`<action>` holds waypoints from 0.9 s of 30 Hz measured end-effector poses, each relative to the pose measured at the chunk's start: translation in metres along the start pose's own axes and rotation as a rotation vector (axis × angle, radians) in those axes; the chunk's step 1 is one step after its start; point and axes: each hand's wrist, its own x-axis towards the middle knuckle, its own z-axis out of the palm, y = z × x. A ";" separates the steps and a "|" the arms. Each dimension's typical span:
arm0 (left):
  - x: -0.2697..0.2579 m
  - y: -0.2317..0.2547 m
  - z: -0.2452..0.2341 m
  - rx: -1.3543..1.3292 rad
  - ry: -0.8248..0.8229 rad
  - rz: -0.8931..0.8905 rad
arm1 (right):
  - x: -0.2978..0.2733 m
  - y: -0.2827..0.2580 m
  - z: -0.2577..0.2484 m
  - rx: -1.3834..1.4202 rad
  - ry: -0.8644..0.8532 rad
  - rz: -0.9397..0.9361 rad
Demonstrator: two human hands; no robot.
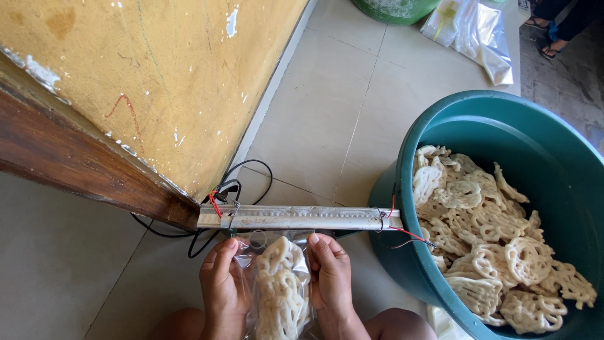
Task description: Manually filling plastic bags with crackers from a large basin and sealing them using a heat sealer.
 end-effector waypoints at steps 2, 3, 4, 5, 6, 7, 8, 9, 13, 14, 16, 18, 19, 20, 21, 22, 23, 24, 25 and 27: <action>0.001 0.000 -0.002 -0.023 -0.009 0.007 | 0.001 0.001 0.003 0.015 -0.012 -0.002; 0.001 0.000 -0.003 -0.021 -0.008 0.006 | 0.000 0.001 0.004 0.016 -0.011 -0.001; 0.001 0.000 -0.002 -0.033 0.005 0.010 | 0.000 0.001 0.005 0.024 -0.014 -0.001; 0.002 0.001 -0.002 -0.046 0.018 0.013 | 0.000 0.001 0.007 0.031 -0.017 0.000; 0.003 0.001 -0.002 -0.045 0.017 0.015 | 0.000 0.001 0.008 0.032 -0.018 0.000; 0.003 0.002 -0.002 -0.040 0.022 0.011 | 0.000 0.001 0.009 0.023 -0.013 0.001; 0.003 0.002 -0.002 -0.035 0.029 0.006 | 0.000 0.001 0.010 0.013 -0.006 0.003; 0.003 0.003 -0.006 -0.035 0.028 0.006 | 0.000 0.001 0.008 0.014 -0.006 0.003; -0.019 0.025 -0.001 0.014 -0.336 0.227 | -0.014 -0.008 -0.002 -0.062 -0.122 -0.029; -0.030 0.035 0.005 0.038 -0.564 0.387 | -0.021 -0.012 -0.004 -0.111 -0.177 -0.089; -0.049 0.055 0.007 0.289 -0.634 0.499 | -0.043 -0.033 0.005 -0.450 -0.293 -0.458; -0.071 0.070 0.018 0.542 -0.689 0.614 | -0.070 -0.053 0.020 -0.787 -0.398 -0.837; -0.083 0.075 0.029 0.674 -0.741 0.707 | -0.085 -0.062 0.030 -0.878 -0.530 -0.953; -0.097 0.080 0.039 0.809 -0.792 0.796 | -0.102 -0.072 0.038 -0.968 -0.659 -1.068; -0.106 0.082 0.041 0.808 -0.795 0.806 | -0.115 -0.076 0.045 -0.963 -0.662 -1.077; -0.113 0.083 0.042 0.807 -0.775 0.809 | -0.127 -0.079 0.051 -0.985 -0.712 -1.105; -0.120 0.083 0.043 0.806 -0.754 0.812 | -0.139 -0.082 0.057 -1.007 -0.763 -1.133; -0.127 0.086 0.043 0.799 -0.757 0.822 | -0.142 -0.084 0.052 -1.007 -0.766 -1.144; -0.133 0.089 0.043 0.770 -0.757 0.859 | -0.146 -0.086 0.047 -1.013 -0.765 -1.192; -0.144 0.093 0.036 0.746 -0.750 0.900 | -0.152 -0.086 0.028 -1.012 -0.772 -1.237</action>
